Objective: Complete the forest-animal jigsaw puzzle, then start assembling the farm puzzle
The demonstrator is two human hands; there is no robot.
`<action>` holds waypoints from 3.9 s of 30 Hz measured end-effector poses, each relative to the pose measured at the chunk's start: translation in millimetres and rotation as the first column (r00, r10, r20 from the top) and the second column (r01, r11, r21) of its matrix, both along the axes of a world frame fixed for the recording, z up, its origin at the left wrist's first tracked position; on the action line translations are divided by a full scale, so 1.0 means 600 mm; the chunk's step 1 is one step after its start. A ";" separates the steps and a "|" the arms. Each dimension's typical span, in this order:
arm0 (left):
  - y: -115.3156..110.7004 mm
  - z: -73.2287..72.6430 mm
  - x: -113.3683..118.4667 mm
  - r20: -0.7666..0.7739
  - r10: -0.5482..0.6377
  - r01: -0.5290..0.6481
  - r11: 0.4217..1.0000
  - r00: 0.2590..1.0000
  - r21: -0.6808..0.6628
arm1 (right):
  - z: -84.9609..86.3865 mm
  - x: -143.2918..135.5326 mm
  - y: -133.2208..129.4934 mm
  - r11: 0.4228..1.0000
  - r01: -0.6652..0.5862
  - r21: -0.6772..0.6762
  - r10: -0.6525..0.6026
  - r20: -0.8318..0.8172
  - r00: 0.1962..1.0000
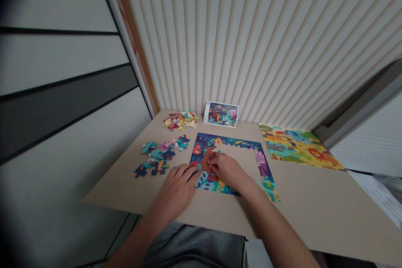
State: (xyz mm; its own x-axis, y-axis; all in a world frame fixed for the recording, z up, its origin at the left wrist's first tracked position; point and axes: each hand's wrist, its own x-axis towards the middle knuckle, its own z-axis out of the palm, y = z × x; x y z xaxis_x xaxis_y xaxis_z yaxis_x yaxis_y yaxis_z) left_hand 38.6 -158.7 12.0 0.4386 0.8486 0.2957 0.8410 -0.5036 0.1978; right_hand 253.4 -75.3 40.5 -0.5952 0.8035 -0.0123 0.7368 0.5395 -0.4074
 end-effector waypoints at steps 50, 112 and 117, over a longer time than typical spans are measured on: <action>0.030 -0.004 -0.121 0.118 -0.019 0.017 1.000 0.993 0.018 | 0.013 0.003 0.000 0.965 0.121 -0.235 -0.230 -0.526 0.819; 0.003 0.005 0.044 0.080 -0.188 0.184 0.982 0.979 0.052 | -0.033 0.055 -0.053 0.976 0.197 0.099 -0.188 -0.088 0.978; -0.001 0.010 0.044 0.083 -0.182 0.178 0.983 0.980 0.053 | -0.040 0.071 -0.043 0.943 0.313 0.112 -0.276 -0.262 0.925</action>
